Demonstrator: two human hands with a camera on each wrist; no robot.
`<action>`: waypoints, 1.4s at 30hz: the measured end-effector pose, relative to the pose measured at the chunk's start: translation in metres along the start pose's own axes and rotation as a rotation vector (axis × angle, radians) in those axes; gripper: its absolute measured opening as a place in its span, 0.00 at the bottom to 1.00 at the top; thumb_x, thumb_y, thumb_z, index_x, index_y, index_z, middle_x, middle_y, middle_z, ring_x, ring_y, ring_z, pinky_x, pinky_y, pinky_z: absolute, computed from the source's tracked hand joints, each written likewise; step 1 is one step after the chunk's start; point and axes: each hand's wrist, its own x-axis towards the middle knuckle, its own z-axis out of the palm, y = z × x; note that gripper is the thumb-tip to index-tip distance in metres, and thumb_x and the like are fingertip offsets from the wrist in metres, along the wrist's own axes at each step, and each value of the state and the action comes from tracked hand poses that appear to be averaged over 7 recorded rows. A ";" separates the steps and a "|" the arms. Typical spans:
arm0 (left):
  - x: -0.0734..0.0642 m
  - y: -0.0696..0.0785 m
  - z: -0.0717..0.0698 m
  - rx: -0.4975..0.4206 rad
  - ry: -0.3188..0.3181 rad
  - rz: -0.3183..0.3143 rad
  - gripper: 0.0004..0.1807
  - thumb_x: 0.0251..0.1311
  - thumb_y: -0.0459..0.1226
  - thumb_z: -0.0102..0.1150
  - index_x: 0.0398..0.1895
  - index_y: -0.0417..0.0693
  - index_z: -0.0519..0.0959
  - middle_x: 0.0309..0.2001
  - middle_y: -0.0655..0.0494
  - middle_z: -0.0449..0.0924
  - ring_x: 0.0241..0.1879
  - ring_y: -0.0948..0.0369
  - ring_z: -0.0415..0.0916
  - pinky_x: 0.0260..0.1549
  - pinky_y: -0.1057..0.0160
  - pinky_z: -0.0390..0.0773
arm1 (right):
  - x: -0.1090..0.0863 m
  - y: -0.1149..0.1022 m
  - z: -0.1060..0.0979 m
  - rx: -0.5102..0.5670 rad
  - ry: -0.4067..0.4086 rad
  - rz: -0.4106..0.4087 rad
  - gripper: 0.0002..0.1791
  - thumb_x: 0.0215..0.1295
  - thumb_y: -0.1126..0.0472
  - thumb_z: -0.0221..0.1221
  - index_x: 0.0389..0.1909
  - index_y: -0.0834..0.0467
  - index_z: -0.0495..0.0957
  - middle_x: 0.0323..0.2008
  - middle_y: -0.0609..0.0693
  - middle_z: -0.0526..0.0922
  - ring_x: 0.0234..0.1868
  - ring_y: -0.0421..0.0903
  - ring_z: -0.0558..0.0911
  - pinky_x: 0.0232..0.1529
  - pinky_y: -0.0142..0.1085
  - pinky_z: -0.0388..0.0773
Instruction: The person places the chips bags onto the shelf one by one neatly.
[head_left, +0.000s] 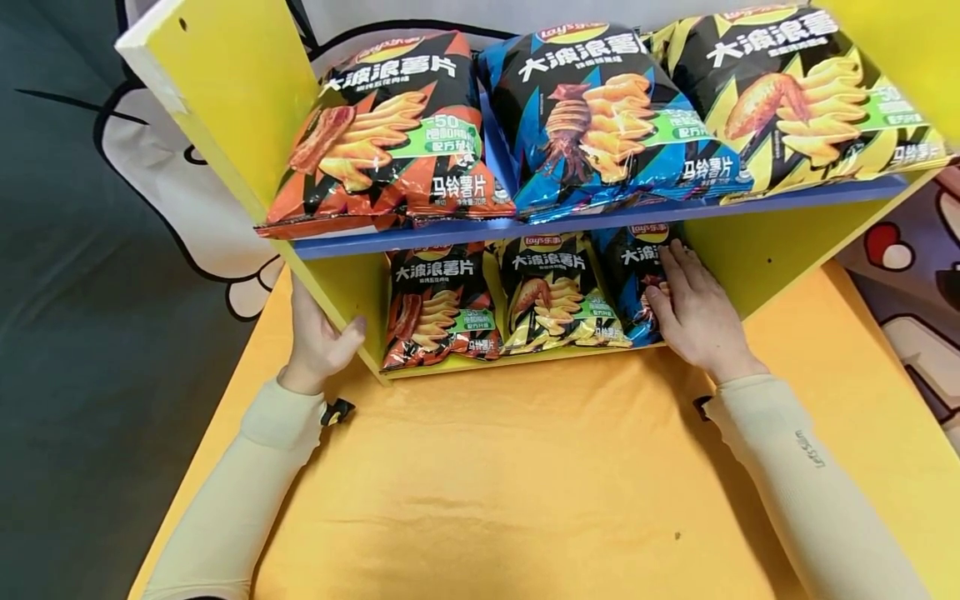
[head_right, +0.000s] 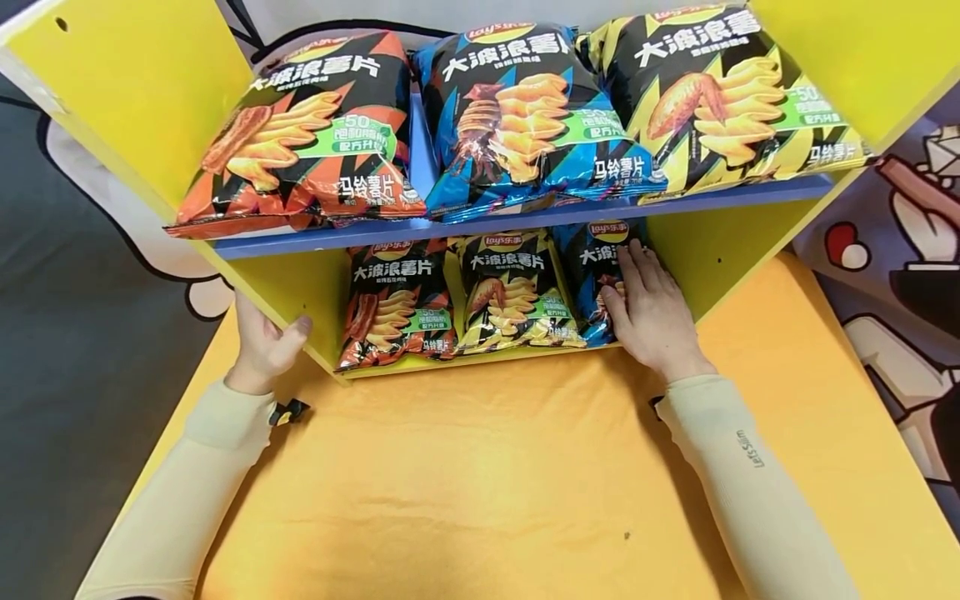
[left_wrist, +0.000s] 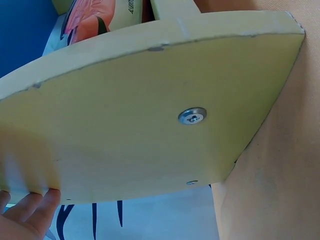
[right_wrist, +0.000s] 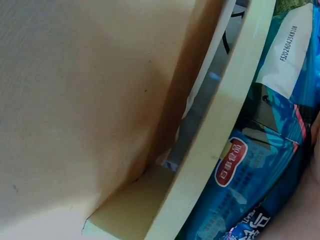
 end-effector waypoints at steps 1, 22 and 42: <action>0.000 0.000 0.000 -0.006 0.000 0.002 0.51 0.34 0.32 0.53 0.72 0.28 0.56 0.62 0.47 0.72 0.51 0.46 0.67 0.58 0.56 0.68 | 0.000 0.000 0.000 0.000 0.003 -0.001 0.37 0.83 0.44 0.40 0.83 0.60 0.48 0.83 0.60 0.47 0.82 0.65 0.51 0.81 0.55 0.47; 0.000 0.002 -0.001 0.021 -0.007 -0.010 0.51 0.34 0.32 0.54 0.72 0.28 0.56 0.62 0.47 0.73 0.51 0.47 0.69 0.58 0.56 0.69 | -0.012 -0.002 -0.011 0.000 0.037 -0.043 0.36 0.83 0.46 0.38 0.83 0.60 0.48 0.83 0.62 0.48 0.82 0.66 0.52 0.81 0.56 0.46; -0.016 0.047 -0.009 0.354 -0.056 -0.132 0.42 0.52 0.33 0.59 0.75 0.42 0.65 0.62 0.38 0.76 0.56 0.55 0.77 0.59 0.68 0.75 | -0.035 -0.023 -0.030 0.004 0.091 -0.134 0.35 0.79 0.48 0.50 0.77 0.64 0.62 0.78 0.66 0.60 0.79 0.69 0.59 0.78 0.60 0.54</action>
